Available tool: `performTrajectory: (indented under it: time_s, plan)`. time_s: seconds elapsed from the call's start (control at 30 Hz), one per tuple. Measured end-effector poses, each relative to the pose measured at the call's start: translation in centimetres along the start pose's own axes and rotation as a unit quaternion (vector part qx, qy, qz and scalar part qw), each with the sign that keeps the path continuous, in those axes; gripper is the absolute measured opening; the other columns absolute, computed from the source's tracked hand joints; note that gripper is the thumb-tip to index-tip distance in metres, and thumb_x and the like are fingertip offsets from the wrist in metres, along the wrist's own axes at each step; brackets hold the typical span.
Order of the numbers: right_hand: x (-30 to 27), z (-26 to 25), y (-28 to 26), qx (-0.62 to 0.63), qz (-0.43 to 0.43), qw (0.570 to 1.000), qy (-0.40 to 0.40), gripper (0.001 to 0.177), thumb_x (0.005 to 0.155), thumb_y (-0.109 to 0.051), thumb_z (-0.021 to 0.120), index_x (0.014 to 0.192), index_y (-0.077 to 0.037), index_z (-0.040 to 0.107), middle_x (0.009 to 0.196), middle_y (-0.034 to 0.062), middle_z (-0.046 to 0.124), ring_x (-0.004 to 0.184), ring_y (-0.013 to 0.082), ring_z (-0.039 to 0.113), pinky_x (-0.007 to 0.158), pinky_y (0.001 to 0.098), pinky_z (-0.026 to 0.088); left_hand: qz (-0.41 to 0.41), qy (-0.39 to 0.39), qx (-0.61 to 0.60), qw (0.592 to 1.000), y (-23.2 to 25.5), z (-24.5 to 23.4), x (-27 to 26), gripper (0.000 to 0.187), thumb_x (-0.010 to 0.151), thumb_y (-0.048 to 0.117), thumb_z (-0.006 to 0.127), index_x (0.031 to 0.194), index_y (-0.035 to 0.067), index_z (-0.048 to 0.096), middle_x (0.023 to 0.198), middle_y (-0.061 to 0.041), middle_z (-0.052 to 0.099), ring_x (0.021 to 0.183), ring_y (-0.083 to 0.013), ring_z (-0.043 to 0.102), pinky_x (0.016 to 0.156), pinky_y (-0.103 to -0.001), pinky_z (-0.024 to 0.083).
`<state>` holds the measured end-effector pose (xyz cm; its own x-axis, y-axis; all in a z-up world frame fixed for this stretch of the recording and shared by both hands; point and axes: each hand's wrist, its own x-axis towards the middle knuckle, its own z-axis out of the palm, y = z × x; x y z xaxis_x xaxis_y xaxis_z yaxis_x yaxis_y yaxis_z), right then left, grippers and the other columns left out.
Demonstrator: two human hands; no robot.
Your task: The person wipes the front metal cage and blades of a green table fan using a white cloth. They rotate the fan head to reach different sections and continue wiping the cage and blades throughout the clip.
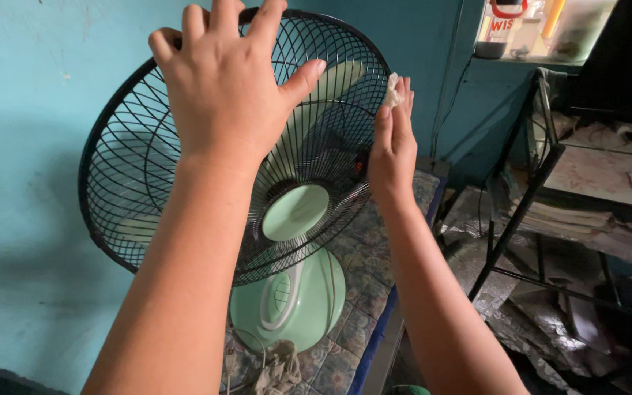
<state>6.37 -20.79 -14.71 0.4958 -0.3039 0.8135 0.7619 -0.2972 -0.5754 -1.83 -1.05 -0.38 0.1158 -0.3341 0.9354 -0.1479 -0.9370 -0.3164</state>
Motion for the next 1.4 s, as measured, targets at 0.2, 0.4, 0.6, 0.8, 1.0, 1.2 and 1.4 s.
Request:
performTrajectory:
  time_s: [0.2,0.4,0.6,0.8,1.0,1.2,1.4]
  plan:
    - [-8.0,2.3,-2.3,-0.043,-0.09,0.994,0.049,0.051,0.109,0.003,0.037,0.16,0.002,0.03,0.168,0.0257,0.031,0.159,0.0397,0.03,0.132,0.0442,0.026,-0.009,-0.017,0.01,1.0,0.3,-0.1,0.2,0.065,0.093,0.068,0.08,0.136,0.021,0.068,0.122,-0.006,0.06,0.104,-0.0304,0.056,0.084,-0.054,0.04]
    - [-15.7,3.4,-3.7,-0.141,-0.133,0.979,-0.057,0.051,0.1,0.005,0.05,0.15,0.009,0.041,0.158,0.0348,0.035,0.153,0.0493,0.026,0.127,0.0555,0.023,-0.01,-0.011,0.005,1.0,0.3,-0.4,0.2,0.066,0.091,0.067,0.079,0.137,0.021,0.068,0.123,-0.007,0.06,0.104,-0.0307,0.057,0.084,-0.055,0.04]
    - [-16.3,1.1,-6.2,0.172,0.068,0.983,-0.006,0.039,0.115,-0.016,0.034,0.139,0.0,0.06,0.15,0.0224,0.059,0.144,0.0366,0.054,0.123,0.0469,0.041,-0.02,-0.028,-0.008,0.999,0.2,-0.7,0.3,0.066,0.09,0.068,0.079,0.135,0.02,0.068,0.116,-0.005,0.061,0.102,-0.0296,0.056,0.085,-0.054,0.04]
    - [-9.4,-4.0,-6.8,0.326,0.195,0.905,0.193,0.041,0.111,-0.037,0.037,0.134,-0.009,0.057,0.125,0.0089,0.061,0.113,0.0216,0.062,0.099,0.0429,0.052,-0.015,-0.016,-0.005,1.0,0.4,-0.8,0.1,0.064,0.09,0.066,0.08,0.134,0.02,0.068,0.117,-0.005,0.061,0.101,-0.0288,0.056,0.084,-0.052,0.04]
    - [-8.6,2.9,-5.9,0.027,0.039,0.999,0.016,0.062,0.114,-0.036,0.03,0.163,0.0,0.019,0.171,0.0227,0.02,0.157,0.0374,0.025,0.127,0.0506,0.02,-0.019,-0.02,-0.014,1.0,0.3,-0.7,0.0,0.064,0.089,0.065,0.08,0.133,0.02,0.069,0.115,-0.005,0.062,0.101,-0.029,0.056,0.084,-0.053,0.04]
    - [-3.7,3.6,-1.1,-0.111,-0.087,0.987,0.083,0.06,0.116,-0.04,0.027,0.165,-0.006,0.031,0.176,0.0197,0.02,0.167,0.0357,0.013,0.138,0.0486,0.01,-0.016,-0.003,-0.008,1.0,-0.1,-0.6,0.0,0.064,0.09,0.067,0.08,0.132,0.02,0.069,0.115,-0.005,0.062,0.103,-0.0285,0.056,0.086,-0.053,0.039]
    - [4.8,0.5,4.1,0.062,0.167,0.984,0.028,0.06,0.115,-0.046,0.033,0.138,0.0,0.063,0.107,0.0217,0.064,0.088,0.0261,0.056,0.075,0.0395,0.048,-0.016,0.0,-0.017,1.0,-0.1,-0.4,-0.2,0.064,0.09,0.065,0.081,0.133,0.019,0.069,0.117,-0.005,0.062,0.102,-0.0283,0.056,0.084,-0.051,0.04]
